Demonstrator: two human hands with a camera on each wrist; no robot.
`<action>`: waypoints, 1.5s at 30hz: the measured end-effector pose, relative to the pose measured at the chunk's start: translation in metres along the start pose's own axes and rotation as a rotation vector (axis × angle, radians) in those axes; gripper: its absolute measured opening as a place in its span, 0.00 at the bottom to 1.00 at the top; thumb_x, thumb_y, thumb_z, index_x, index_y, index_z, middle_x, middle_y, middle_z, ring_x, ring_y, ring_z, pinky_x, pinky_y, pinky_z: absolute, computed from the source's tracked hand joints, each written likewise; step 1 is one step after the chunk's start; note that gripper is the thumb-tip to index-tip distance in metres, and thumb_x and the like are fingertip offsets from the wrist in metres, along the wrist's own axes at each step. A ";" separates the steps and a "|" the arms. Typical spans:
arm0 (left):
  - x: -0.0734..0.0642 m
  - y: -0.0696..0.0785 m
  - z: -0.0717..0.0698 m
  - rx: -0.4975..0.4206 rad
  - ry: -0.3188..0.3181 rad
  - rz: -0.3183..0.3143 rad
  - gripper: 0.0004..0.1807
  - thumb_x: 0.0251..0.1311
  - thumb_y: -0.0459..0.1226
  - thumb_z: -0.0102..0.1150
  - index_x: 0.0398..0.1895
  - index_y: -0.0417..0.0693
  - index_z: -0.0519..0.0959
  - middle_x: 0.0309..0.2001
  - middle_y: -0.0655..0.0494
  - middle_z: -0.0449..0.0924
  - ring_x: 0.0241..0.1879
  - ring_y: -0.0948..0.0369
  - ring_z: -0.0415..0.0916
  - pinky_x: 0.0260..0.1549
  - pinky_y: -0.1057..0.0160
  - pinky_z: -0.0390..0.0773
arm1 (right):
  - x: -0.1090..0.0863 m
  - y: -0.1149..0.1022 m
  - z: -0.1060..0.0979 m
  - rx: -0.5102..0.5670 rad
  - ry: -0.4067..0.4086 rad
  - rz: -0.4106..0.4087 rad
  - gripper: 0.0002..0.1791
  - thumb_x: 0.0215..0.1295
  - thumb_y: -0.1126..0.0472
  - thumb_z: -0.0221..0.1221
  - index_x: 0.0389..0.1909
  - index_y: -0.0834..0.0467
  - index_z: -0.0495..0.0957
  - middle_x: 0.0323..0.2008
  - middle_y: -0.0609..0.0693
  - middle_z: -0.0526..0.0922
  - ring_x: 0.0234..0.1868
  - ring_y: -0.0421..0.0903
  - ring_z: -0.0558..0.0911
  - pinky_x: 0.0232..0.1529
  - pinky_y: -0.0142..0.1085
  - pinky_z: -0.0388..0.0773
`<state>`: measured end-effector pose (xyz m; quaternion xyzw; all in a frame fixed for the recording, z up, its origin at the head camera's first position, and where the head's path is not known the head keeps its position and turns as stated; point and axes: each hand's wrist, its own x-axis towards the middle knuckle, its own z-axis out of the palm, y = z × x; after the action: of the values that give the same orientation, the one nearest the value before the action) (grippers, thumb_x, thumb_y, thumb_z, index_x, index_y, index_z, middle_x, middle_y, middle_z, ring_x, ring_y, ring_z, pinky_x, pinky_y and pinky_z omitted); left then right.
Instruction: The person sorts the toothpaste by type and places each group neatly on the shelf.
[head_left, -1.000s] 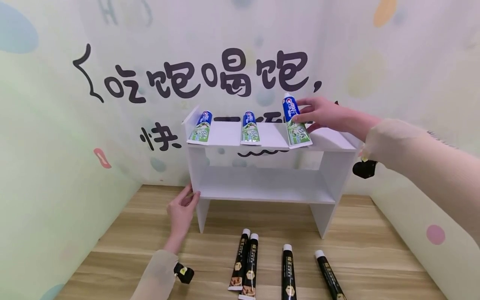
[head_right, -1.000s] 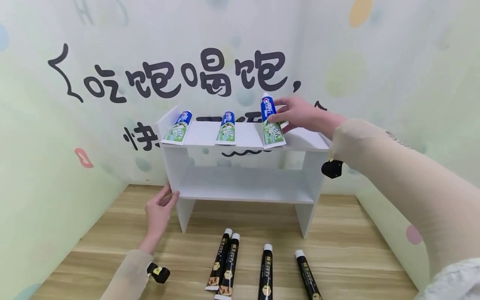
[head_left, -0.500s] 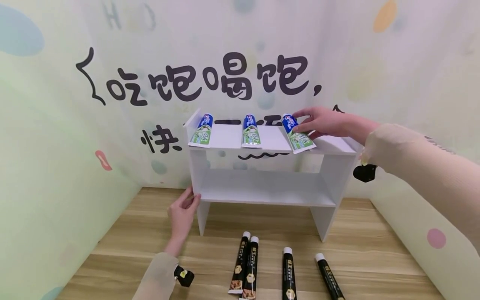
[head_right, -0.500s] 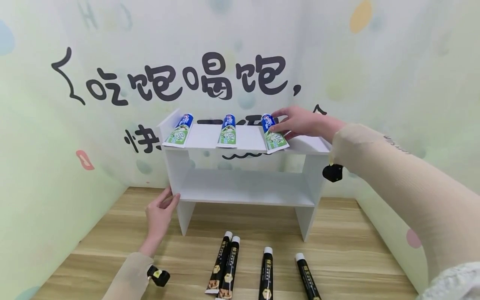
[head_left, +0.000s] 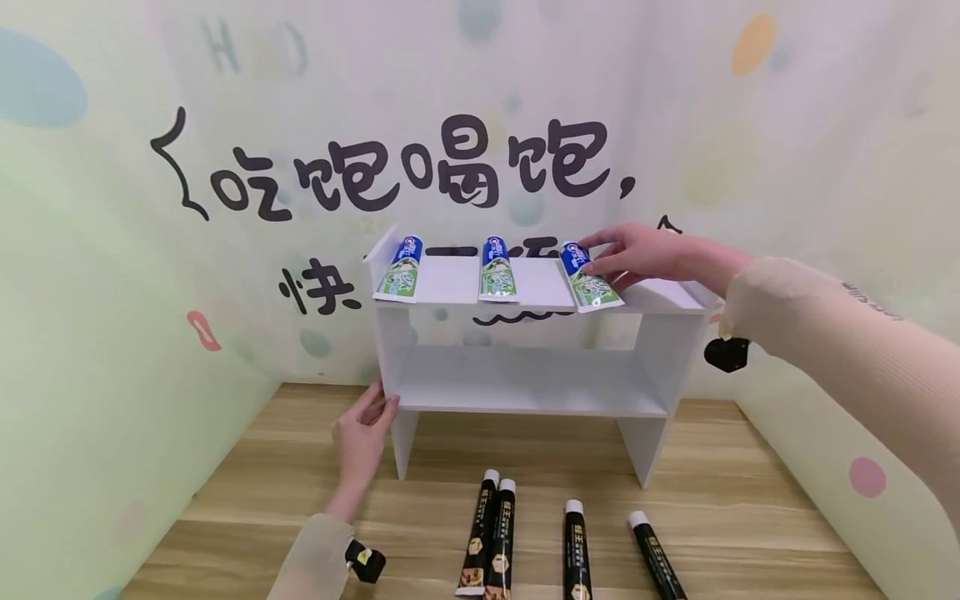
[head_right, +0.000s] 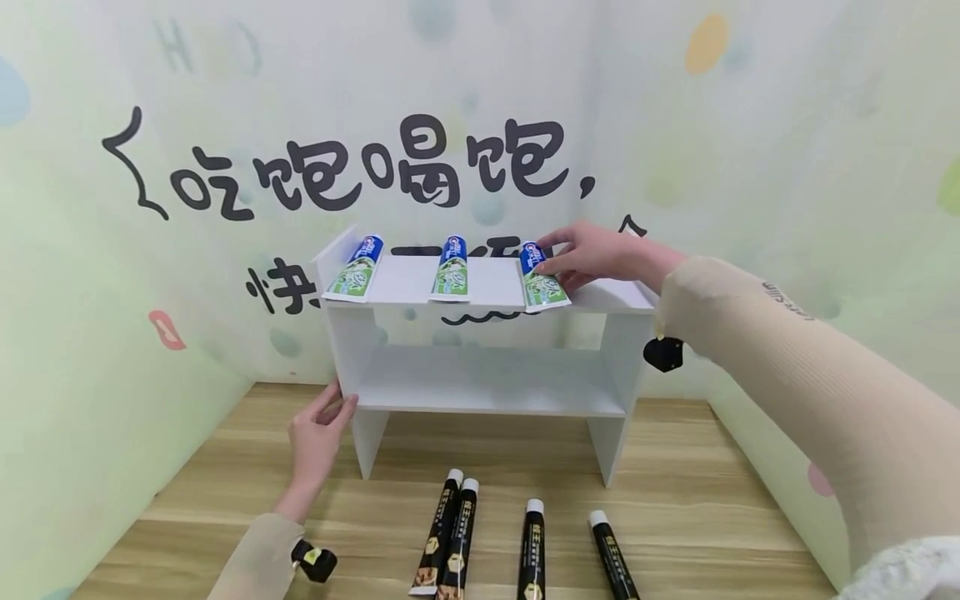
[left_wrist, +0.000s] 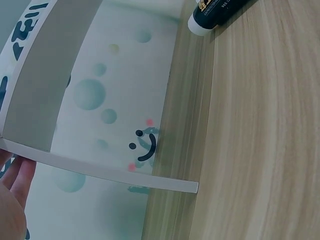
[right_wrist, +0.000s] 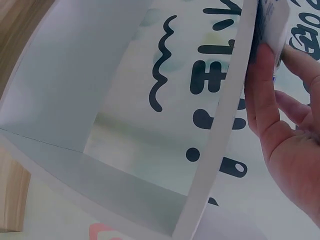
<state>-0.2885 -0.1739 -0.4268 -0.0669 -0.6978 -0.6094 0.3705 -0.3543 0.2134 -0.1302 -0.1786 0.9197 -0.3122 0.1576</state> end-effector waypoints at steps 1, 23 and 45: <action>0.000 0.001 0.000 0.000 -0.002 0.002 0.21 0.57 0.28 0.68 0.55 0.33 0.80 0.48 0.31 0.83 0.33 0.85 0.79 0.32 0.81 0.81 | -0.002 0.000 0.000 0.006 -0.012 -0.003 0.38 0.72 0.53 0.57 0.77 0.55 0.53 0.64 0.63 0.73 0.47 0.43 0.82 0.50 0.34 0.84; 0.001 0.000 0.000 -0.023 -0.011 -0.003 0.21 0.56 0.27 0.67 0.55 0.33 0.79 0.48 0.31 0.83 0.32 0.84 0.80 0.34 0.79 0.81 | -0.015 0.005 0.010 0.063 0.024 -0.015 0.39 0.68 0.57 0.61 0.76 0.53 0.55 0.63 0.62 0.71 0.47 0.46 0.82 0.48 0.35 0.86; -0.003 0.039 -0.004 0.022 -0.056 -0.026 0.21 0.57 0.24 0.65 0.55 0.26 0.76 0.50 0.27 0.80 0.33 0.82 0.80 0.35 0.77 0.82 | -0.006 -0.002 0.013 0.008 0.030 -0.004 0.37 0.73 0.57 0.55 0.78 0.54 0.50 0.65 0.66 0.71 0.46 0.46 0.81 0.44 0.36 0.86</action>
<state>-0.2635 -0.1671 -0.3978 -0.0707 -0.7153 -0.6044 0.3434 -0.3427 0.2076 -0.1377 -0.1752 0.9203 -0.3190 0.1436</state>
